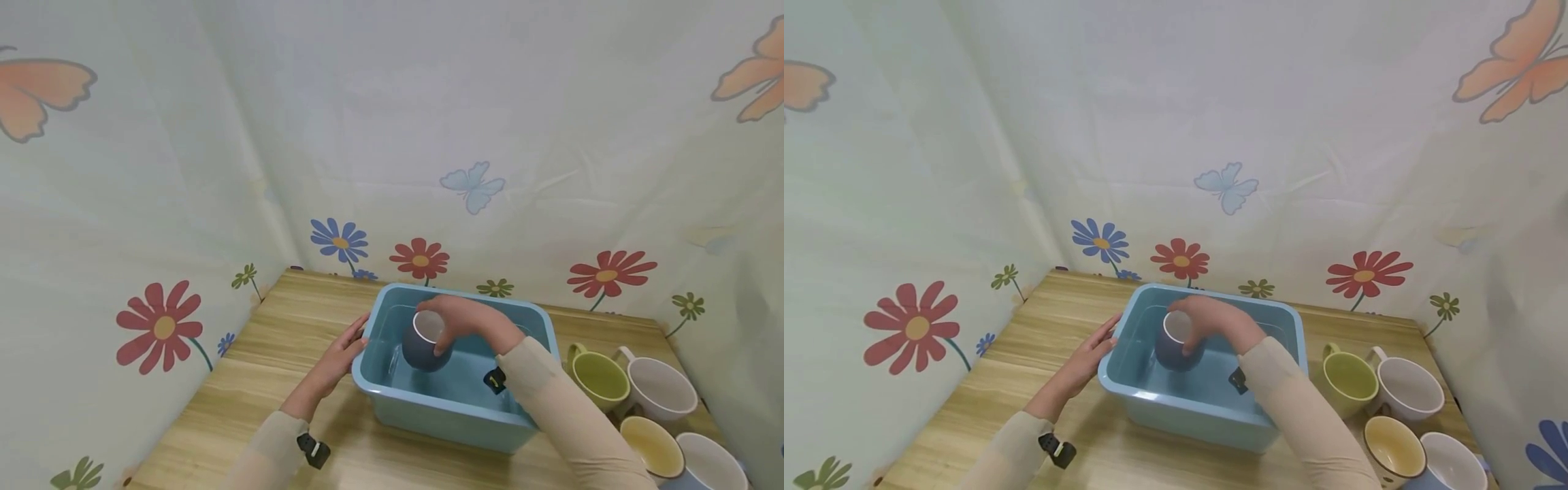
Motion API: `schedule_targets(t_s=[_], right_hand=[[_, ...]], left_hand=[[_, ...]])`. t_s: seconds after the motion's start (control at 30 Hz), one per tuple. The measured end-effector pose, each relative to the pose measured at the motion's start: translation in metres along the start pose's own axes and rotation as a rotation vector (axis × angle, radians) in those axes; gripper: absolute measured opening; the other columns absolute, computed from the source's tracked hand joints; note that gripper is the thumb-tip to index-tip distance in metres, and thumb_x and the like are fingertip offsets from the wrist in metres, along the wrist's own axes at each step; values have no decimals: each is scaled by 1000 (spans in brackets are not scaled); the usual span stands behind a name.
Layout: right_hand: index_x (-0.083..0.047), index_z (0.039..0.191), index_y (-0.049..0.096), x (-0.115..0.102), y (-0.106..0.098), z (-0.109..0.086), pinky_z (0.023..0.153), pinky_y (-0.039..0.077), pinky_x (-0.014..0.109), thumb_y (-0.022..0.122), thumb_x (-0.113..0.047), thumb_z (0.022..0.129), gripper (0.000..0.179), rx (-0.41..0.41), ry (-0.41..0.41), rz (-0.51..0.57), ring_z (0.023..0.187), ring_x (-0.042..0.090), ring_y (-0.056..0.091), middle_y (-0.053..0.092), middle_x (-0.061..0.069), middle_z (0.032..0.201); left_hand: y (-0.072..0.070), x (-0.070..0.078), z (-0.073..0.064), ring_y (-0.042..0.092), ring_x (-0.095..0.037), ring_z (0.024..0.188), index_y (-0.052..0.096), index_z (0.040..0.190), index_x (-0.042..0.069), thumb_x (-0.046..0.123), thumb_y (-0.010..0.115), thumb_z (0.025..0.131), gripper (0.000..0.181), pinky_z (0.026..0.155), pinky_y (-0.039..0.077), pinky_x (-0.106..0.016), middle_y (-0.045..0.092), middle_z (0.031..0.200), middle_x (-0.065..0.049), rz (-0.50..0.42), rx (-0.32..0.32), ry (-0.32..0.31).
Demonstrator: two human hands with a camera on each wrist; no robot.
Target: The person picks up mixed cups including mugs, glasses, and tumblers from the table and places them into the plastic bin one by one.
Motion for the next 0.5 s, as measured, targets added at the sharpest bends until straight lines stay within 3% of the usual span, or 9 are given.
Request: schedule_targets(t_s=[0.5], right_hand=[[-19,148,54,-2,15,10,108,50,54,92,-23,74,83,-23,13,25,133,32,54,58,8,149]], left_hand=[[0,-2,1,50,-46,139,24,164,21,29,44,108,60,94,59,-45,27,167,-25,-4,10,-8]])
Point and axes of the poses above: each hand's wrist, its own z-axis towards the middle knuckle, its own y-axis out of the palm, x = y × z, the point moved 4 cm from there along z, towards the middle knuckle
